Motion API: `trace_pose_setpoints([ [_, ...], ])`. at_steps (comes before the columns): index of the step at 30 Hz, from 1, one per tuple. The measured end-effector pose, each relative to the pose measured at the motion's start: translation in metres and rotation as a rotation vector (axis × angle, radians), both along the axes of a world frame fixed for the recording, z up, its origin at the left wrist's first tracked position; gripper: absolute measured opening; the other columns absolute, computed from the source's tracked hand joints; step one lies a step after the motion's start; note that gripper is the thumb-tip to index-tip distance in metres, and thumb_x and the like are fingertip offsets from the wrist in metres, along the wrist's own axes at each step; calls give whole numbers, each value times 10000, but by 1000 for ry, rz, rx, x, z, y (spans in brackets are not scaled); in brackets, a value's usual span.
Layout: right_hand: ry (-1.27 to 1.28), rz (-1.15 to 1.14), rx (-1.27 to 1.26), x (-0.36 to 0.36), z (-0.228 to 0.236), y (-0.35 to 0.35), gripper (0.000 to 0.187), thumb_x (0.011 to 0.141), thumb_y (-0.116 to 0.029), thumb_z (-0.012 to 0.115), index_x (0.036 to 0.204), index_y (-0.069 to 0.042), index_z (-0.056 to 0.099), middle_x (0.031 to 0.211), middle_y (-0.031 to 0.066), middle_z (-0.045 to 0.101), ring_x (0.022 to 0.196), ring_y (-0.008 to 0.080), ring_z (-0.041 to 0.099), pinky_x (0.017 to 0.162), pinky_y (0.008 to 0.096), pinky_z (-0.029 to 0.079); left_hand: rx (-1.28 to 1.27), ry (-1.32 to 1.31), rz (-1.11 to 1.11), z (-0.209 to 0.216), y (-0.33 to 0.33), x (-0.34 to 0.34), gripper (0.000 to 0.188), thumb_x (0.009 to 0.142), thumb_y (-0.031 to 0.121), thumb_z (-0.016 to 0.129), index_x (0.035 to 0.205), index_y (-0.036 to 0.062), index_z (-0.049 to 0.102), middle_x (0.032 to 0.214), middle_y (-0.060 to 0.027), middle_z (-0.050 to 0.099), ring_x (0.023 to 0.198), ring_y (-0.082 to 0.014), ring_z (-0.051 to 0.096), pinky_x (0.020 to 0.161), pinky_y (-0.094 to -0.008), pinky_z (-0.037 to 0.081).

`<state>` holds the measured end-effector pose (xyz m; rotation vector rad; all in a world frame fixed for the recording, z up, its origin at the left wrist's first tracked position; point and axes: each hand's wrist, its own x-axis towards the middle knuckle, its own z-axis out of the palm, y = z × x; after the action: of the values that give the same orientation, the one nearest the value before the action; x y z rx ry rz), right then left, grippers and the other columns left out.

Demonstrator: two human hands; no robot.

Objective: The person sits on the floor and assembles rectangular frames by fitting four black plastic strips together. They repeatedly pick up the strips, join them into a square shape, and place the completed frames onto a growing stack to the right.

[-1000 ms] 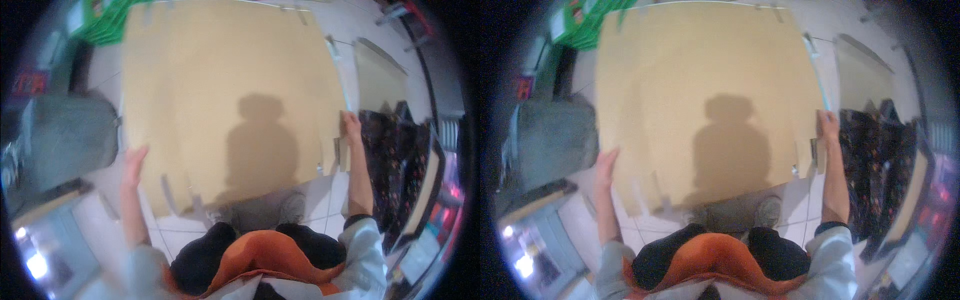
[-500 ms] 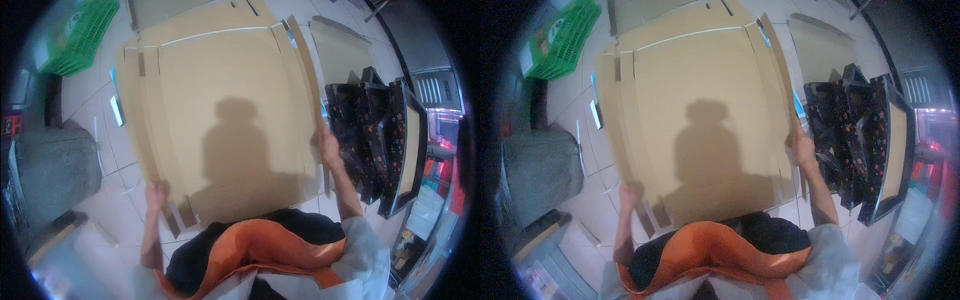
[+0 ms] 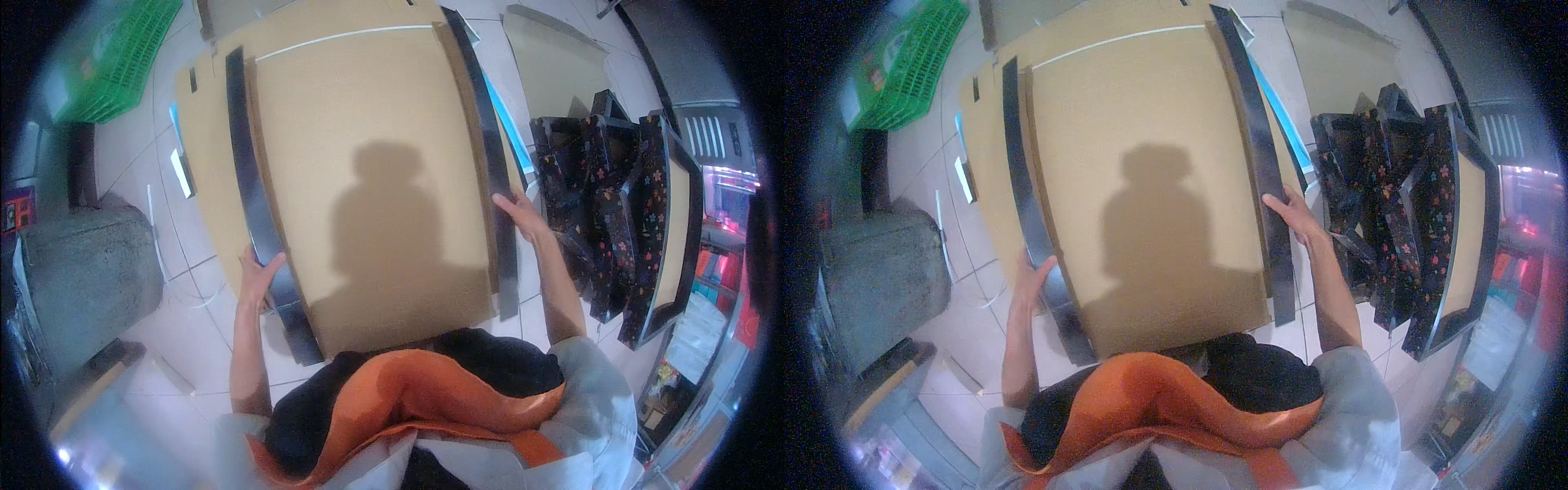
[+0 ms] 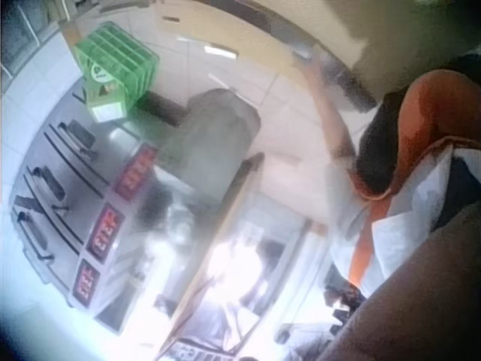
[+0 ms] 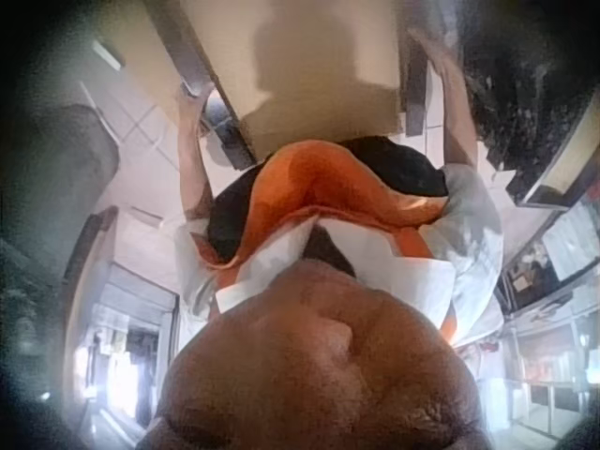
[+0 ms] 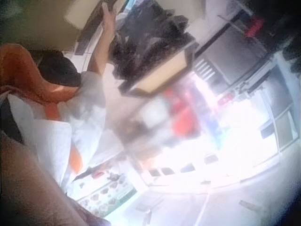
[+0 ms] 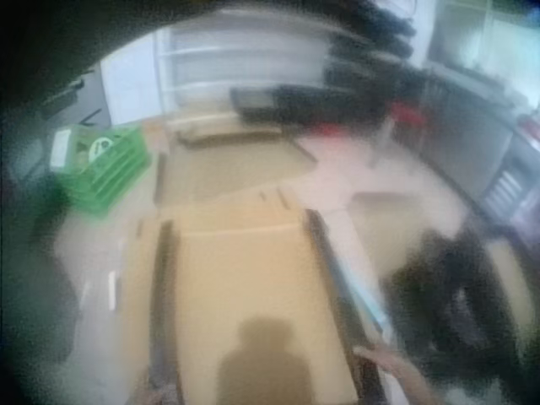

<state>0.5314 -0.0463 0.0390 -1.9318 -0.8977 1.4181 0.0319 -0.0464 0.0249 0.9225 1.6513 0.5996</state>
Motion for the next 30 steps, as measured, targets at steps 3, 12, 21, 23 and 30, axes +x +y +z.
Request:
trace_pose_setpoints([
  [3,-816,312,67,-2,-24,1,434,780,-201,592,1122,16,435,940,188,604,808,340,607,684,418,479,-70,559,-187,9,16,29,420,777,98,572,1159,-9,436,1053,-208,564,919,-311,571,759,-379,466],
  [12,-1057,413,262,-61,-27,5,724,753,-2,484,1363,22,94,1238,248,386,1031,392,489,806,422,459,432,1004,-573,7,-1,66,533,753,43,494,1268,-9,369,1279,-189,419,998,-437,495,809,-435,458],
  [21,-868,562,417,-31,-24,-22,608,810,28,464,1354,-9,196,1419,205,167,1286,351,240,1047,374,251,358,705,-1520,37,-6,-26,623,703,-21,532,1296,81,369,1420,-89,227,1177,-363,385,1008,-381,358],
  [23,-849,622,436,-26,-19,-35,583,787,68,467,1331,-25,281,1429,166,177,1288,313,260,1055,351,257,380,847,-1625,39,-14,-22,716,679,66,608,1331,104,315,1436,-93,169,1189,-400,351,1013,-404,347],
  [30,-719,1077,165,22,27,-110,753,656,159,481,1334,-122,311,1428,106,208,1291,277,266,1082,337,234,313,873,-1595,30,-26,-37,863,593,338,754,1326,169,332,1435,-83,182,1215,-414,319,1051,-479,240],
])
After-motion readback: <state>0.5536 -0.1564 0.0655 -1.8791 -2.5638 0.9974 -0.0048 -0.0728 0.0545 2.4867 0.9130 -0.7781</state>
